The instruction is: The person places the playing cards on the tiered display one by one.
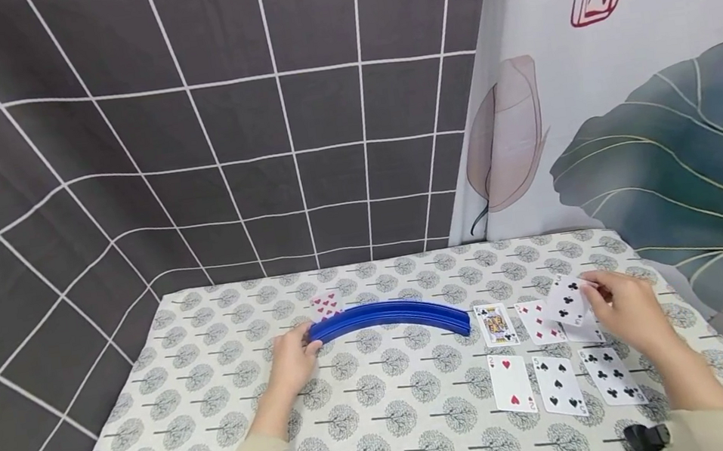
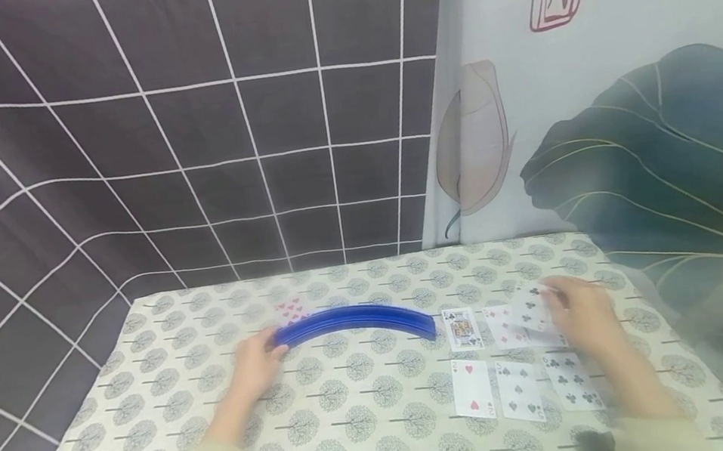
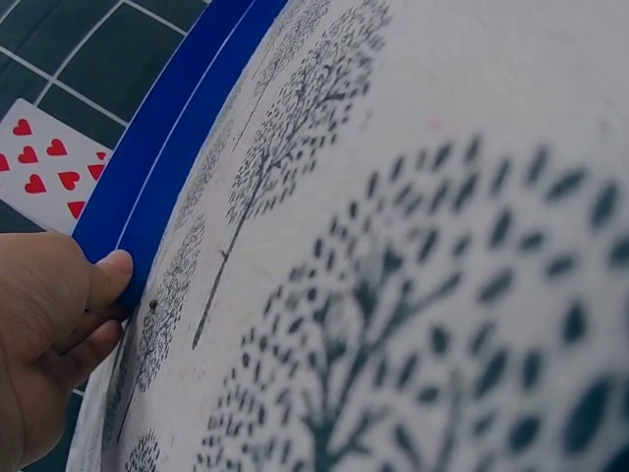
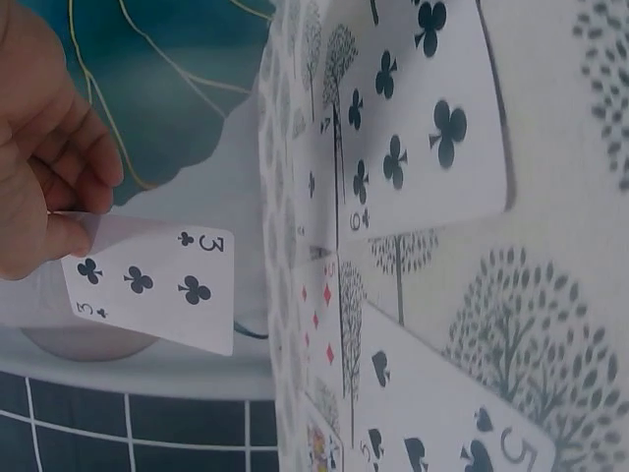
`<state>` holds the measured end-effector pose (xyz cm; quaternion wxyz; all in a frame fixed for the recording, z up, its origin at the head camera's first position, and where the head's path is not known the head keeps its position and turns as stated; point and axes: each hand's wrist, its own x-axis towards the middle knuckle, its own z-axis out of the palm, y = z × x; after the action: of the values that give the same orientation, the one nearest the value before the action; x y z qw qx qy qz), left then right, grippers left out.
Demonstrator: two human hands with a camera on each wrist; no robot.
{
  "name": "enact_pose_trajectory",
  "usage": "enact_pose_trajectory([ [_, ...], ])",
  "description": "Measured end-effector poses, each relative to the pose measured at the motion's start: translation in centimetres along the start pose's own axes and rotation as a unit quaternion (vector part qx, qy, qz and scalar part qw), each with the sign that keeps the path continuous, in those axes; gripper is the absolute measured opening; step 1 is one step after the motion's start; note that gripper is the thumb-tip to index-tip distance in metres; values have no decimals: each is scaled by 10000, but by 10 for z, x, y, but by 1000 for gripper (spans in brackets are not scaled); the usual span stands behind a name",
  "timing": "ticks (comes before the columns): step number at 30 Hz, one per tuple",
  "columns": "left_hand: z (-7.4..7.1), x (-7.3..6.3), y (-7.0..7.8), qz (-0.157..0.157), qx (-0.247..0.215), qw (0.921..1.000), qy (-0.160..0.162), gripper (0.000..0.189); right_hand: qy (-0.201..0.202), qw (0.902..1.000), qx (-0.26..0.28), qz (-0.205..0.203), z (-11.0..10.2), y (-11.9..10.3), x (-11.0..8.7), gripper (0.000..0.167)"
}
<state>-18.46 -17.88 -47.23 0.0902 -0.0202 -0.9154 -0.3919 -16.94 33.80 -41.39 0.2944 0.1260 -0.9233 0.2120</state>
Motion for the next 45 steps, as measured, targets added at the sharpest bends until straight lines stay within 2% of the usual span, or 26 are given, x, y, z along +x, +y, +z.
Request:
enact_pose_trajectory([
  [12, 1, 0, -1, -29, 25, 10000, 8, 42, 87, 9998, 119, -115, 8, -12, 7, 18],
  [18, 1, 1, -2, 31, 103, 9999, 47, 42, 1, 9998, 179, -22, 10, -20, 12, 20],
  [22, 1, 0, -1, -37, 121, 9999, 10, 43, -59, 9997, 231, -60, 14, -23, 13, 21],
  [26, 1, 0, -2, -138, 93, 9999, -29, 45, -39, 9995, 274, -183, 19, -27, 16, 20],
  [33, 0, 1, -2, -67, 52, 10000, -21, 43, 34, 9987, 352, -371, 24, -35, 24, 20],
  [45, -2, 0, 3, -143, -48, 9999, -69, 45, 130, 9957, 612, -690, 38, -60, 37, 20],
])
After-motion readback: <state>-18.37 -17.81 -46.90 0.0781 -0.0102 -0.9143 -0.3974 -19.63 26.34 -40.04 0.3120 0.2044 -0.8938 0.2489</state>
